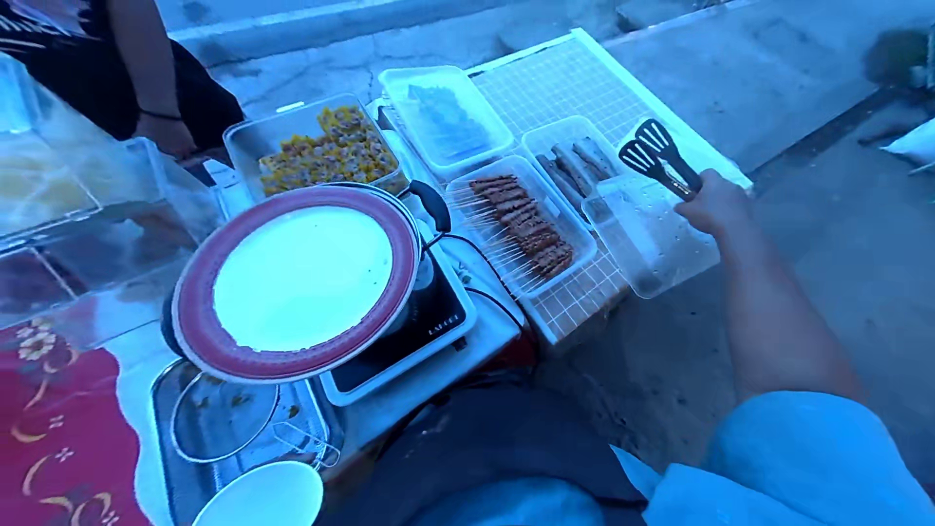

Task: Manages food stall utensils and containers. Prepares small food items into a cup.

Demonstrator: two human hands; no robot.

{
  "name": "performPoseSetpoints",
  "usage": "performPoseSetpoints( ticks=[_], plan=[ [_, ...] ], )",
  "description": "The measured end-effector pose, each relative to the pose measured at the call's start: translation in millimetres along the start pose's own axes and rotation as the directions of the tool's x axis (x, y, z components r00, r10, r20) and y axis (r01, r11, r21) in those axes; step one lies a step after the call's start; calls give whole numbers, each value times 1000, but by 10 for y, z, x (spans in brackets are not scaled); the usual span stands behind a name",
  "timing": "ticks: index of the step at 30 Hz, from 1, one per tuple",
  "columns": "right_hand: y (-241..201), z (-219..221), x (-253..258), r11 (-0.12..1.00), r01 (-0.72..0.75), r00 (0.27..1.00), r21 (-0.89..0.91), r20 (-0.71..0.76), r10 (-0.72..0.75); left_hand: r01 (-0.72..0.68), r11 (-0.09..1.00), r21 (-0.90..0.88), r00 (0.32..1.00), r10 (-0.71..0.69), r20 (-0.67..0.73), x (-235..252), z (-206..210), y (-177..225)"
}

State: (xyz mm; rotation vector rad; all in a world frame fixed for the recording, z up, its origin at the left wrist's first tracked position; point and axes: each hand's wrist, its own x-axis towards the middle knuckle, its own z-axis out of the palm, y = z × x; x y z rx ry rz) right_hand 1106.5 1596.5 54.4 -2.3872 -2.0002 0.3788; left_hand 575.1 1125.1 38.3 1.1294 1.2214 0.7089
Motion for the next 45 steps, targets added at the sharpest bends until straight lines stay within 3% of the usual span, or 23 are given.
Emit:
performPoseSetpoints(
  ticks=[3,6,8,11,12,14,18,22,26,29,32,34,37,42,45],
  plan=[
    [-262,145,176,999,33,999,35,11,-33,21,999,35,1000,-20,-23,176,62,172],
    [-618,386,407,993,103,993,56,45,-105,45,998,-34,984,-50,-173,314,262,349],
    [-854,552,551,987,155,984,37,87,-158,22,998,-59,993,-28,-118,239,205,263],
    [-1142,726,704,974,224,964,-11,152,-220,-4,991,-135,965,-32,-261,214,354,283],
    [-1215,771,734,971,239,959,-27,165,-232,19,991,-129,970,-50,-239,159,340,272],
    [-1305,852,754,968,248,955,-47,181,-236,38,992,-117,969,-65,-239,70,353,248],
    [-1283,992,793,961,273,952,-39,154,-265,25,996,-82,927,-54,-371,-46,439,184],
    [-1461,723,790,957,288,950,-23,132,-282,-32,995,-96,865,-21,-501,-58,454,293],
    [-1970,462,885,923,352,912,154,164,-375,-254,933,-254,837,80,-541,-99,352,160],
    [-2512,362,883,822,465,822,330,185,-539,-373,869,-326,789,113,-603,-87,324,102],
    [-3202,267,799,665,629,668,403,157,-727,-422,834,-355,713,64,-699,-57,345,101],
    [-3731,231,735,551,768,539,325,135,-831,-433,841,-324,670,60,-740,-50,296,113],
    [-4525,291,581,370,926,354,69,174,-919,-388,893,-227,637,82,-766,-100,165,184],
    [-5394,756,510,150,943,198,-296,141,-970,-307,925,-222,590,2,-807,-168,106,243],
    [-5660,916,523,95,923,174,-374,184,-967,-313,920,-237,573,-16,-819,-161,153,176]
  ],
)
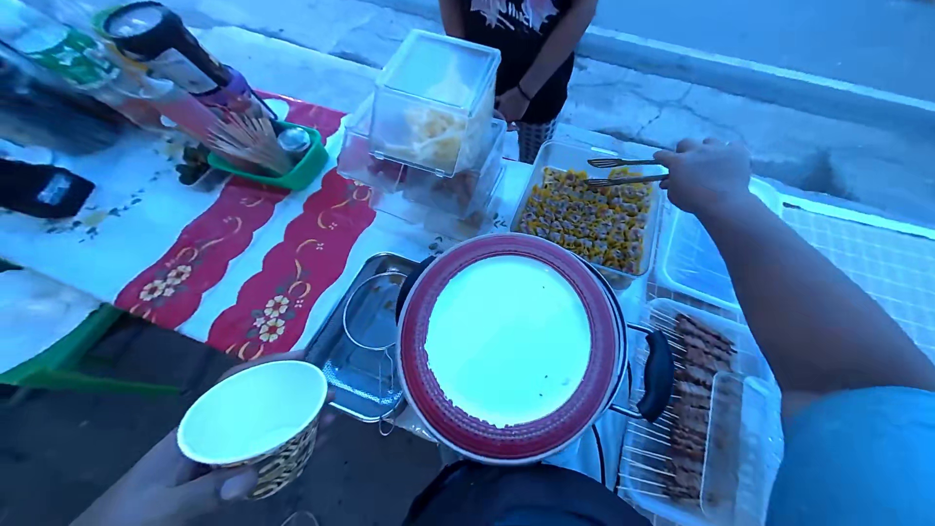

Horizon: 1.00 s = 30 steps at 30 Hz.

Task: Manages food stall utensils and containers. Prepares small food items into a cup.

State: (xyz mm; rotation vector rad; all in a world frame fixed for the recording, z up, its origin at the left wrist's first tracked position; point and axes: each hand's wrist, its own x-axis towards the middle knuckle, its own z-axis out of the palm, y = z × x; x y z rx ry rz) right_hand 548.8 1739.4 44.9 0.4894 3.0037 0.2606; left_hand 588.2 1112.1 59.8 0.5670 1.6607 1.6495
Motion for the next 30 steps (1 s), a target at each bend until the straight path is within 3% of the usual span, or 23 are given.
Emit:
performPoseSetpoints(
  ticks=[15,19,30],
  plan=[
    [-29,-50,404,999,10,984,-37,179,-3,51,999,7,994,-50,-102,-133,72,-185],
    [-114,45,345,998,-58,985,8,161,56,99,995,11,980,-96,-177,-122,145,-212],
    [-364,84,266,991,-131,981,15,144,128,79,997,1,980,-78,-183,-169,206,-300]
  ],
)
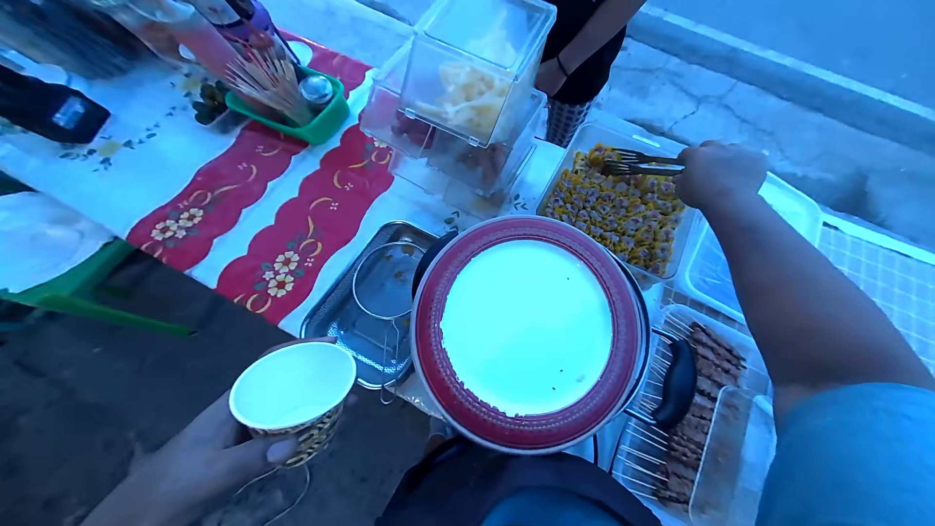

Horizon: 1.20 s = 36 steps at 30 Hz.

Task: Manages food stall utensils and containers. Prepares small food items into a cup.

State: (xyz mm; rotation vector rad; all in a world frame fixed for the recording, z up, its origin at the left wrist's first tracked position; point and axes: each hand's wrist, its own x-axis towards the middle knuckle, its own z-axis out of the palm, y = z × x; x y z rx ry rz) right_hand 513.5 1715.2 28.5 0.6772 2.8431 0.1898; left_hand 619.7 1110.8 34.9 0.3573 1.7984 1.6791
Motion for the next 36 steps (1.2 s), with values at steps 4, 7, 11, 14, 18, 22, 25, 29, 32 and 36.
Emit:
performPoseSetpoints(
  ticks=[4,7,11,14,18,22,25,29,32,36],
  plan=[
    [0,-77,-98,987,139,974,-84,-169,-152,-2,1000,20,1000,3,-19,-40,-10,-29],
    [19,-122,-109,921,293,902,-257,-246,-355,-24,999,39,1000,24,11,-7,-10,23],
    [-18,-298,-124,844,370,878,-389,-151,-455,-58,981,186,998,51,39,163,113,432],
    [43,-459,-144,821,383,865,-424,-147,-480,-113,910,399,992,81,95,431,88,758],
    [176,-606,-228,886,329,908,-328,-147,-392,-139,770,623,990,127,63,907,264,1132],
    [402,-558,-331,945,273,936,-177,-179,-304,-174,713,679,983,163,81,1574,726,1455],
    [501,-545,-404,964,227,949,-135,-191,-250,-247,669,701,969,188,162,2140,1045,1551],
    [630,-554,-478,974,207,946,-97,-235,-224,-251,489,836,968,138,210,2804,1449,1608],
    [689,-607,-578,977,206,938,-52,-276,-212,-213,361,908,977,63,204,3199,1619,1530],
    [666,-762,-765,957,287,904,38,-341,-258,-156,319,935,987,27,156,3536,1699,1396]
  ],
)
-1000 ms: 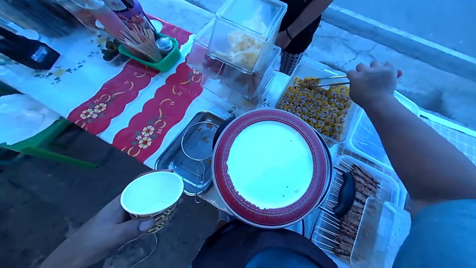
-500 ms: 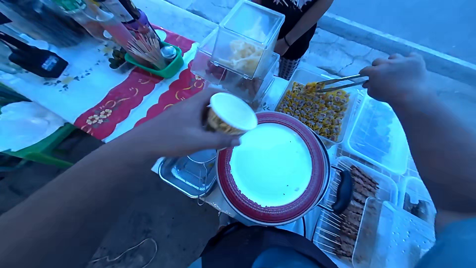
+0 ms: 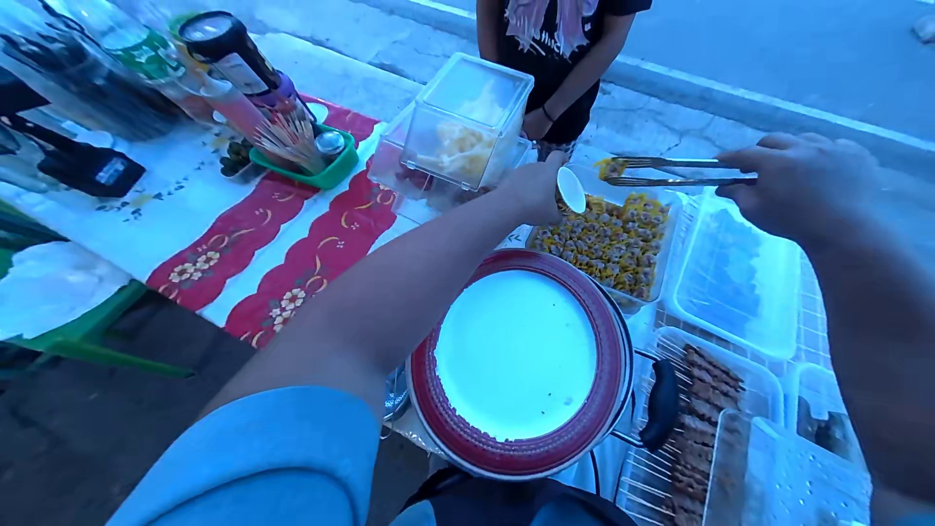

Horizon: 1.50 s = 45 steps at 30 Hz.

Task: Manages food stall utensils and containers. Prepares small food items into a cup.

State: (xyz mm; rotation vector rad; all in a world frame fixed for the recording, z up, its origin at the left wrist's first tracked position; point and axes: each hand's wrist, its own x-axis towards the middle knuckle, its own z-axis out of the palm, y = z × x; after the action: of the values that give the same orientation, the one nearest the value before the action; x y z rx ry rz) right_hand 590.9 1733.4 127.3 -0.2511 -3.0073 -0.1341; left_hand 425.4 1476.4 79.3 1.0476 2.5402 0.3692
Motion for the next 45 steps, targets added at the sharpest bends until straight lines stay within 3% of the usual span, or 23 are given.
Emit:
performPoseSetpoints(
  ticks=[4,7,11,14,19,23,28,31,36,42,45],
  plan=[
    [-148,-51,5,988,148,989,48,-31,-147,-14,992,-122,1000,11,-28,171,111,-47],
    [-162,-103,33,985,153,988,86,-11,-152,-48,988,-145,998,42,-42,200,147,-76],
    [-34,42,163,988,-88,986,129,149,68,-62,994,-85,996,57,-62,178,161,-144],
    [-79,396,333,965,-258,913,37,336,231,-64,998,15,995,65,-82,157,201,-207],
    [-546,651,510,926,-355,786,-130,495,371,-68,975,212,992,89,-89,91,231,-200],
    [-790,657,521,893,-419,755,-164,483,443,-78,947,310,988,114,-102,65,226,-162],
    [-651,677,457,898,-419,790,-134,432,434,-76,976,205,982,108,-152,85,238,-235],
    [-366,531,317,899,-432,843,73,387,373,-130,990,54,970,139,-198,70,265,-333],
    [-174,240,60,836,-309,940,454,282,195,-96,966,-238,976,44,-215,67,298,-402],
    [-474,129,9,894,-137,968,427,250,29,-141,828,-543,970,5,-245,65,359,-348],
    [-429,120,15,855,-155,976,495,209,56,-175,770,-614,971,31,-238,11,371,-300]
  ],
)
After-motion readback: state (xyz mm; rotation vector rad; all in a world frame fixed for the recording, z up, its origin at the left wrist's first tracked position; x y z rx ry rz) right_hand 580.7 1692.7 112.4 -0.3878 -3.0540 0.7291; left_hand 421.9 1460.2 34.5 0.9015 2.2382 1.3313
